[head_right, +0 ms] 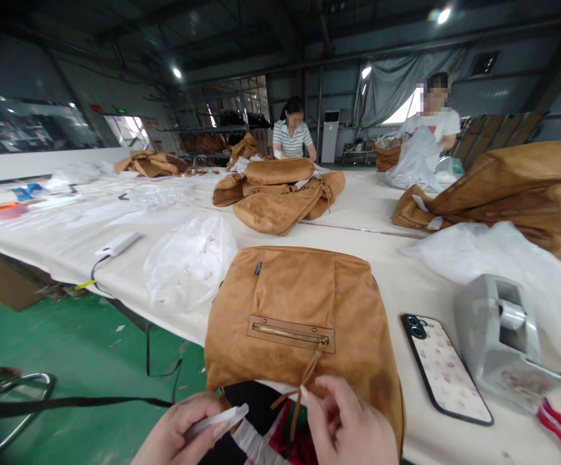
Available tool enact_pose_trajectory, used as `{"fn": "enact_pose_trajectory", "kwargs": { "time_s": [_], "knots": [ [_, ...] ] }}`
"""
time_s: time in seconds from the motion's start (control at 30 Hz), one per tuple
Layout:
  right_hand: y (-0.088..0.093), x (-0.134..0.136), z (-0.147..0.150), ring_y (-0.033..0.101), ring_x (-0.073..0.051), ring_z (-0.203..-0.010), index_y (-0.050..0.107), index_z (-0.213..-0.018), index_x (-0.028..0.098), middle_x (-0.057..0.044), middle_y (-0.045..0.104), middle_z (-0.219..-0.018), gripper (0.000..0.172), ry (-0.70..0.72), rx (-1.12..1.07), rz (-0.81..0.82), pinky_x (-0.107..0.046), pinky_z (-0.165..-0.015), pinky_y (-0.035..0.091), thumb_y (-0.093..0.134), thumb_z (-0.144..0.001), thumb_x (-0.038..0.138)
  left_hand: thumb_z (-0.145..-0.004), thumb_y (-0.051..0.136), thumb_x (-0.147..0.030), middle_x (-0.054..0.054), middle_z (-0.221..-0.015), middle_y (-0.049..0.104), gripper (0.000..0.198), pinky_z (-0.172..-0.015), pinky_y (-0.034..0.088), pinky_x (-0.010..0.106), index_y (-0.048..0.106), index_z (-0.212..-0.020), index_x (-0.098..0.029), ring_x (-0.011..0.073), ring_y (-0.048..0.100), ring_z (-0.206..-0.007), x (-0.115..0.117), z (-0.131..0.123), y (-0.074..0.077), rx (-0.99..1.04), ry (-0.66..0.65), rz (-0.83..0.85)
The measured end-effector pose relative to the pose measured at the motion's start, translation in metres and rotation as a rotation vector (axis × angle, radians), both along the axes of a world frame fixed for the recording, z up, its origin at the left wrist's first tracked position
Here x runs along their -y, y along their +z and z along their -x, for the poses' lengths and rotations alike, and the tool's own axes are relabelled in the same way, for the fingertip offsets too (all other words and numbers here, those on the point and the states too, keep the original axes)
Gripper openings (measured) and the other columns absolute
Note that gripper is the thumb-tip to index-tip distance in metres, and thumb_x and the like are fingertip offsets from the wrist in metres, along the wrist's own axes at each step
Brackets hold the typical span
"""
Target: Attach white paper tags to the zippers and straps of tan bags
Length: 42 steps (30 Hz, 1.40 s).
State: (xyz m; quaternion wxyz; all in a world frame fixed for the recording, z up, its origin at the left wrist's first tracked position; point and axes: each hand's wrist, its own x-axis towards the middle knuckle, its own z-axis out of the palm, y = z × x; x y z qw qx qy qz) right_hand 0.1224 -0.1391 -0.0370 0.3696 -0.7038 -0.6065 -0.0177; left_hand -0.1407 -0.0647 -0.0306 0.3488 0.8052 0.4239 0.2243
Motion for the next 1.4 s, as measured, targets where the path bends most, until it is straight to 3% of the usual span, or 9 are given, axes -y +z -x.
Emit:
{"fn": "enact_pose_trajectory", "kwargs": {
  "time_s": [0.13, 0.23, 0.37, 0.43, 0.63, 0.8, 0.93, 1.17, 1.4],
  "knots": [
    [-0.011, -0.03, 0.005, 0.064, -0.02, -0.047, 0.065, -0.076, 0.024, 0.0, 0.065, -0.051, 0.034, -0.066, 0.071, 0.232, -0.026, -0.043, 0.037, 0.053, -0.088, 0.053, -0.09, 0.054, -0.037, 0.0, -0.064, 0.06, 0.029, -0.059, 0.039, 0.017, 0.061, -0.068, -0.018, 0.0116, 0.055, -0.062, 0.002, 0.0, 0.003, 0.01, -0.011, -0.031],
    [-0.014, -0.039, 0.011, 0.063, -0.02, -0.05, 0.062, -0.067, 0.022, -0.003, 0.065, -0.055, 0.031, -0.069, -0.116, 0.27, -0.026, -0.047, 0.037, 0.054, -0.087, 0.045, -0.088, 0.056, -0.038, 0.0, -0.061, 0.058, 0.03, -0.056, 0.037, 0.017, 0.059, -0.065, -0.018, 0.0111, 0.052, -0.058, 0.003, 0.0, 0.003, 0.019, 0.007, -0.025],
    [-0.008, -0.036, 0.013, 0.06, -0.017, -0.058, 0.066, -0.073, 0.021, -0.001, 0.065, -0.063, 0.025, 0.264, -0.707, 0.36, -0.025, -0.054, 0.043, 0.057, -0.085, 0.041, -0.088, 0.056, -0.039, 0.0, -0.06, 0.056, 0.032, -0.055, 0.036, 0.018, 0.059, -0.064, -0.018, 0.011, 0.049, -0.056, 0.003, 0.002, -0.002, 0.017, 0.032, 0.018],
    [-0.002, -0.031, 0.012, 0.061, -0.017, -0.065, 0.069, -0.077, 0.02, -0.001, 0.067, -0.069, 0.023, 0.406, -0.878, 0.424, -0.025, -0.061, 0.046, 0.063, -0.082, 0.042, -0.089, 0.054, -0.04, 0.0, -0.061, 0.056, 0.033, -0.056, 0.036, 0.018, 0.059, -0.065, -0.017, 0.0114, 0.05, -0.058, 0.004, 0.001, -0.003, 0.008, 0.053, 0.074],
    [0.008, -0.017, 0.017, 0.058, -0.011, -0.057, 0.069, -0.08, 0.019, 0.001, 0.065, -0.07, 0.022, 0.594, -1.262, 0.539, -0.022, -0.056, 0.046, 0.074, -0.077, 0.04, -0.092, 0.05, -0.039, 0.0, -0.064, 0.056, 0.034, -0.06, 0.036, 0.019, 0.058, -0.067, -0.017, 0.0117, 0.05, -0.062, 0.006, -0.002, 0.004, 0.002, 0.056, 0.226],
    [0.012, -0.014, 0.023, 0.06, -0.011, -0.056, 0.069, -0.077, 0.019, 0.0, 0.068, -0.07, 0.025, 0.423, -1.443, 0.34, -0.021, -0.055, 0.048, 0.08, -0.071, 0.04, -0.093, 0.048, -0.041, 0.0, -0.064, 0.054, 0.037, -0.06, 0.035, 0.02, 0.056, -0.067, -0.016, 0.0114, 0.048, -0.062, 0.007, 0.0, 0.005, -0.011, 0.017, 0.244],
    [0.011, -0.016, 0.022, 0.061, -0.012, -0.055, 0.069, -0.08, 0.02, -0.002, 0.071, -0.073, 0.026, 0.275, -1.435, 0.186, -0.022, -0.053, 0.052, 0.08, -0.071, 0.041, -0.093, 0.047, -0.042, 0.0, -0.064, 0.055, 0.038, -0.06, 0.035, 0.02, 0.056, -0.066, -0.016, 0.0114, 0.049, -0.063, 0.007, 0.001, 0.007, -0.008, -0.015, 0.282],
    [0.014, -0.018, 0.028, 0.061, -0.012, -0.05, 0.067, -0.079, 0.018, -0.002, 0.071, -0.068, 0.029, 0.138, -1.435, 0.121, -0.021, -0.047, 0.052, 0.081, -0.069, 0.042, -0.093, 0.047, -0.045, -0.001, -0.064, 0.052, 0.041, -0.06, 0.034, 0.019, 0.056, -0.065, -0.017, 0.0109, 0.047, -0.062, 0.007, -0.002, 0.016, 0.026, -0.064, 0.302],
    [-0.005, -0.017, 0.019, 0.064, -0.016, -0.053, 0.066, -0.085, 0.019, -0.005, 0.073, -0.072, 0.032, 0.101, -1.323, 0.07, -0.025, -0.05, 0.056, 0.08, -0.07, 0.043, -0.092, 0.048, -0.045, 0.001, -0.064, 0.055, 0.041, -0.06, 0.035, 0.02, 0.057, -0.065, -0.016, 0.0117, 0.05, -0.063, 0.007, -0.001, 0.013, 0.006, -0.032, 0.307]
  ]
}}
